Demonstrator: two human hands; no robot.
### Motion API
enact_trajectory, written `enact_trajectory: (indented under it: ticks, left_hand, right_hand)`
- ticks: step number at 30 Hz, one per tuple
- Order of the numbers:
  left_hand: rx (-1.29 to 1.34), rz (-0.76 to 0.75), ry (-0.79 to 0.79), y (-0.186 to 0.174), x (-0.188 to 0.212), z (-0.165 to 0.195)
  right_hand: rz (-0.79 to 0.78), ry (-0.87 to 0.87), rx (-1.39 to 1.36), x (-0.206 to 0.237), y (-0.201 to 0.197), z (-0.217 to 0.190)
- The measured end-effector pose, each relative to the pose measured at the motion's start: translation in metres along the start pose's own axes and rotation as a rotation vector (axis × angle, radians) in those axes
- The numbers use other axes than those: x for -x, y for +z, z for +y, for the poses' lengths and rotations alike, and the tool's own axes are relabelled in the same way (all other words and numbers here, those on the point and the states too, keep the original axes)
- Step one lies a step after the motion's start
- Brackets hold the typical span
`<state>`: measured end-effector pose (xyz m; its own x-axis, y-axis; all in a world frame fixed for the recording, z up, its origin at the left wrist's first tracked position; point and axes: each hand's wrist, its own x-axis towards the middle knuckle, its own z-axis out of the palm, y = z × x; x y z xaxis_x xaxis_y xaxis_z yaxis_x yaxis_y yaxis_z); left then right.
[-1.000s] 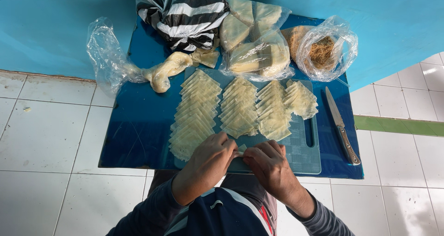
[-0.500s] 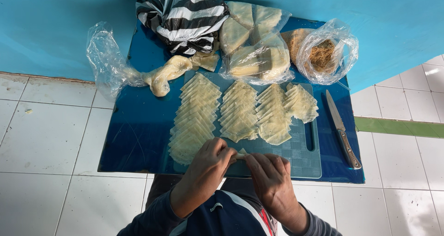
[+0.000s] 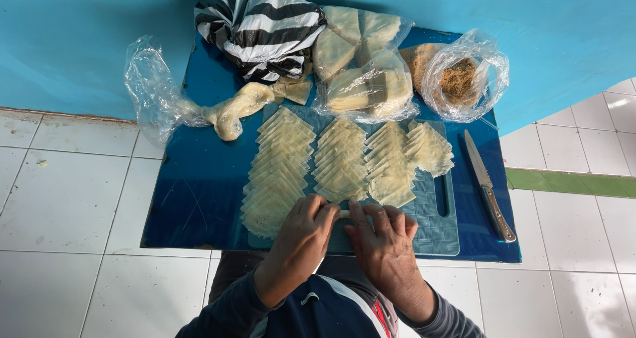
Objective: The person sits on the floor with a cutting board on their lap and folds cut triangular dough wrappers one at a time, pressing and shaping them into filled pastry pockets and arranging the folded pieces in rows on the board. They take filling from a plastic bag, place it on a wrapper, and continue folding and stacking the finished pieces.
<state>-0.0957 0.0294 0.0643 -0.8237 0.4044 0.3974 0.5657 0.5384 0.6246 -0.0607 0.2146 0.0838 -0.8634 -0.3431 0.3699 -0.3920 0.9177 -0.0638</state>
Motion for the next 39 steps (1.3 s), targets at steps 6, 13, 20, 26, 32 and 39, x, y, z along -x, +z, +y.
enact_trajectory:
  ticks: [6, 13, 20, 26, 32, 39]
  left_hand:
    - [0.043, 0.024, 0.053, 0.000, 0.003, 0.000]
    - [0.134, 0.008, 0.066, -0.003, 0.013, 0.005]
    - [0.223, -0.044, 0.058, -0.017, 0.015, 0.009]
    - [0.244, -0.031, 0.129, -0.028, 0.024, 0.016]
    - [0.251, 0.064, 0.080, -0.042, 0.045, 0.014]
    - [0.170, 0.325, -0.053, -0.062, 0.082, -0.002]
  right_hand:
    - [-0.024, 0.071, -0.160, 0.000, -0.004, 0.006]
    - [0.028, 0.076, -0.477, 0.001, -0.017, 0.009]
    - [0.016, 0.117, -0.630, 0.005, -0.020, -0.001]
    - [0.008, 0.260, -0.761, 0.026, -0.017, -0.008]
    - [-0.030, 0.269, -0.739, 0.071, -0.003, -0.023]
    - [-0.105, -0.017, -0.370, 0.117, 0.113, 0.012]
